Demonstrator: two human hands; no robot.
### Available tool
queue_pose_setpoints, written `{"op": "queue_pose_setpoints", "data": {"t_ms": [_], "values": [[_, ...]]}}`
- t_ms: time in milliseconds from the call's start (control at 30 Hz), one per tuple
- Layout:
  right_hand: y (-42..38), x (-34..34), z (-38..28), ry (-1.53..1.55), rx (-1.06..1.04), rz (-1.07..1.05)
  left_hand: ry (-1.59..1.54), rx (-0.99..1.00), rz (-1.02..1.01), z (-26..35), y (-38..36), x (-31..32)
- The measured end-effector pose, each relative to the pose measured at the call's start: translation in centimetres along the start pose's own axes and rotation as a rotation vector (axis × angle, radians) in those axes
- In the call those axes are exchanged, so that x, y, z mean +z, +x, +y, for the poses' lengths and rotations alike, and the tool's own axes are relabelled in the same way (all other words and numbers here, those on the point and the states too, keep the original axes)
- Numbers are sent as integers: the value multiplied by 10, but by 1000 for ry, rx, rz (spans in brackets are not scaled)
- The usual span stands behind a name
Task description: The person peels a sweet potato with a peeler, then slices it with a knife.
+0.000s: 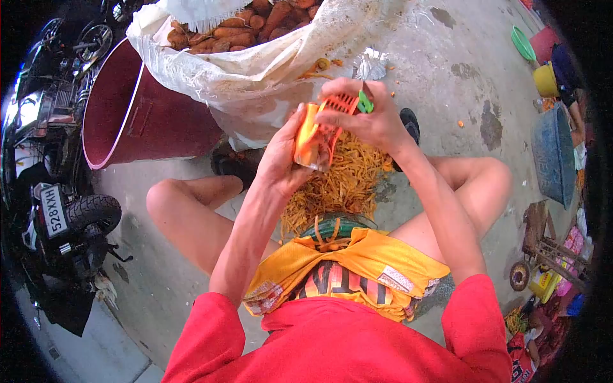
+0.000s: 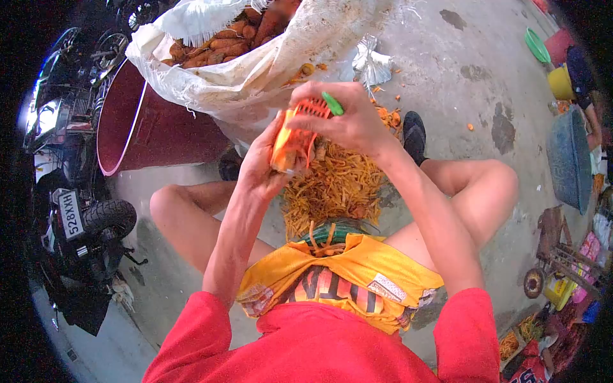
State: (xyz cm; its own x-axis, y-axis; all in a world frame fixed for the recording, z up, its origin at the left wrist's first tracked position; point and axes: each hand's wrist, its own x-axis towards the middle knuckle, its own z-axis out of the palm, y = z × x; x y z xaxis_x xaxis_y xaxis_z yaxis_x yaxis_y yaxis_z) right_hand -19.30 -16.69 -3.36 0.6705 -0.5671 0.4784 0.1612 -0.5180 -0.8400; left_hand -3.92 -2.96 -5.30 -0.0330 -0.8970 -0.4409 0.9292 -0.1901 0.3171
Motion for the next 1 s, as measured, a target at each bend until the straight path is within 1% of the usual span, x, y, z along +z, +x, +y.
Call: {"op": "queue_pose_setpoints", "data": {"t_ms": [33, 67, 100, 167, 200, 233, 300, 333, 400, 433, 500, 533, 633, 667, 767, 800, 833, 900, 933, 967, 1000], "values": [[1, -2, 6, -7, 56, 35, 18, -13, 20, -1, 1, 0], [3, -7, 12, 228, 244, 145, 39, -26, 39, 0, 2, 0], [6, -19, 27, 227, 241, 148, 42, -26, 36, -1, 2, -6], [7, -46, 52, -63, 115, 283, -133, -165, -271, -7, 0, -26], [7, -42, 30, 114, 149, 305, -24, -106, -238, -5, -6, -17], [1, -29, 10, 110, 149, 302, -28, -105, -241, -5, -6, -8], [-8, -6, -20, -105, -1, 93, 70, 17, 45, -8, -5, 6], [-5, -4, -19, -102, -8, 92, 73, 23, 44, -8, -5, 8], [-8, 2, -17, 30, -32, -46, 96, 23, 49, -10, -11, 7], [-12, 4, -14, 33, -16, -39, 95, 8, 59, -10, -9, 2], [-4, 2, -5, 78, 104, 8, 124, 34, 17, -2, 6, -1], [-1, 4, -4, 110, 114, 11, 76, 44, 18, -1, 6, 1], [2, 4, -21, 121, 50, 11, -7, 26, 60, -1, 1, 6], [2, 6, -24, 174, 58, 8, 2, 34, 28, 1, 0, 2], [2, 5, -25, 145, 120, -25, 60, 50, 13, 2, -1, 0], [4, 5, -17, 106, 22, -18, 86, 72, 59, -1, -2, 6], [4, 3, -12, 102, 24, -11, 89, 64, 56, -4, -4, 10], [5, -5, -2, 15, -3, 52, 32, 45, 121, -10, -5, 15], [6, -7, 9, 89, 152, 126, -52, -23, -95, -3, -4, 6], [6, -14, 19, 87, 153, 123, -56, -23, -96, -6, -3, -2], [11, -21, 21, 8, 115, 204, 11, -26, -38, -6, -3, 1]]}}
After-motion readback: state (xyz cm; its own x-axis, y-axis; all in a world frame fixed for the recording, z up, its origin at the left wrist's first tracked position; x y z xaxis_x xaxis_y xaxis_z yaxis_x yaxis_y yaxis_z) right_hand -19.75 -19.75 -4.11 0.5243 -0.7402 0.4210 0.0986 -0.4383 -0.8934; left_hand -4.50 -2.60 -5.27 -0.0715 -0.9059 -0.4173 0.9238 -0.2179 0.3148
